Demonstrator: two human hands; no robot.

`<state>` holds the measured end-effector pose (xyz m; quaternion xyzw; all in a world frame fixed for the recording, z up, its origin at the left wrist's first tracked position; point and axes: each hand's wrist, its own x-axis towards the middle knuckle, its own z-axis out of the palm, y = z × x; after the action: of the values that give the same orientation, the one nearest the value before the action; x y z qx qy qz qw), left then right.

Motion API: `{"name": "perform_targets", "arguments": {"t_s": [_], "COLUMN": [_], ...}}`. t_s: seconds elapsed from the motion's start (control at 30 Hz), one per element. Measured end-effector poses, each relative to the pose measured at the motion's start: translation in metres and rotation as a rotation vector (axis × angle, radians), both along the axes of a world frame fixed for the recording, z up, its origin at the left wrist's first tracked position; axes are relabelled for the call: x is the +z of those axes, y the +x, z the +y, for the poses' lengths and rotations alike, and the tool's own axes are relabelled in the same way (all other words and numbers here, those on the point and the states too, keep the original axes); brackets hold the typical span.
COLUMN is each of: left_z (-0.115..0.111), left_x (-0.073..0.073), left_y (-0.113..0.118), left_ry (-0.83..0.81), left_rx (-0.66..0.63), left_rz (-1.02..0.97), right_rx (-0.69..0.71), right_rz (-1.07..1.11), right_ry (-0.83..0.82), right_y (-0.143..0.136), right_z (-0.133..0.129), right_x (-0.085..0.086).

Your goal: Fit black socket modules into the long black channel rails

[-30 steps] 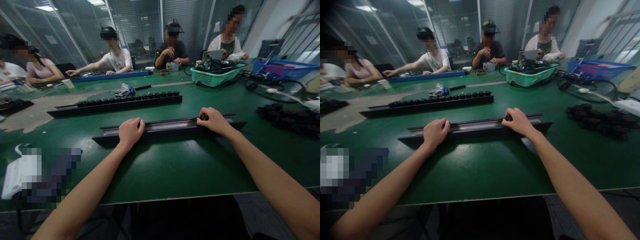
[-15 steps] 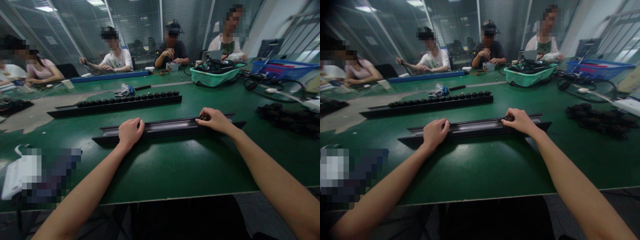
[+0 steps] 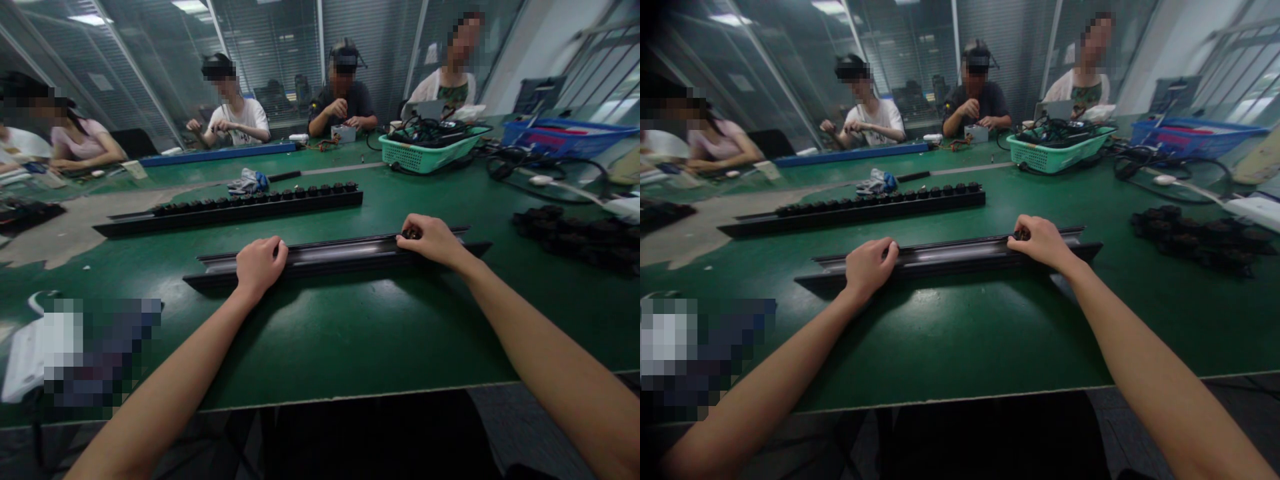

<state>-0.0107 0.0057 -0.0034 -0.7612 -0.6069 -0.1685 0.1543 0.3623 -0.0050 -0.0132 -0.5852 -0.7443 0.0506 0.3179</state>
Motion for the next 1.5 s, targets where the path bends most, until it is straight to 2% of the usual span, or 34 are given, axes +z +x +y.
{"name": "perform_targets", "arguments": {"t_s": [0.6, 0.87, 1.17, 1.5], "left_z": [0.0, -0.003, -0.003, -0.004], "left_x": [0.0, 0.003, 0.001, 0.004], "left_y": [-0.001, -0.003, -0.005, -0.003], "left_ry": [0.007, 0.008, 0.017, 0.003], "left_rx": [-0.006, -0.009, -0.009, -0.001], "left_rz": [-0.007, -0.014, 0.008, 0.003], "right_rx": [0.016, 0.021, 0.167, -0.003], "right_rz": [-0.046, -0.201, -0.249, -0.17], "right_ry": [-0.015, -0.162, -0.161, 0.017], "right_y": [0.003, 0.014, 0.022, 0.016], "right_z": [0.0, 0.008, 0.012, 0.001], "right_x": [0.004, 0.01, 0.012, -0.007]}}
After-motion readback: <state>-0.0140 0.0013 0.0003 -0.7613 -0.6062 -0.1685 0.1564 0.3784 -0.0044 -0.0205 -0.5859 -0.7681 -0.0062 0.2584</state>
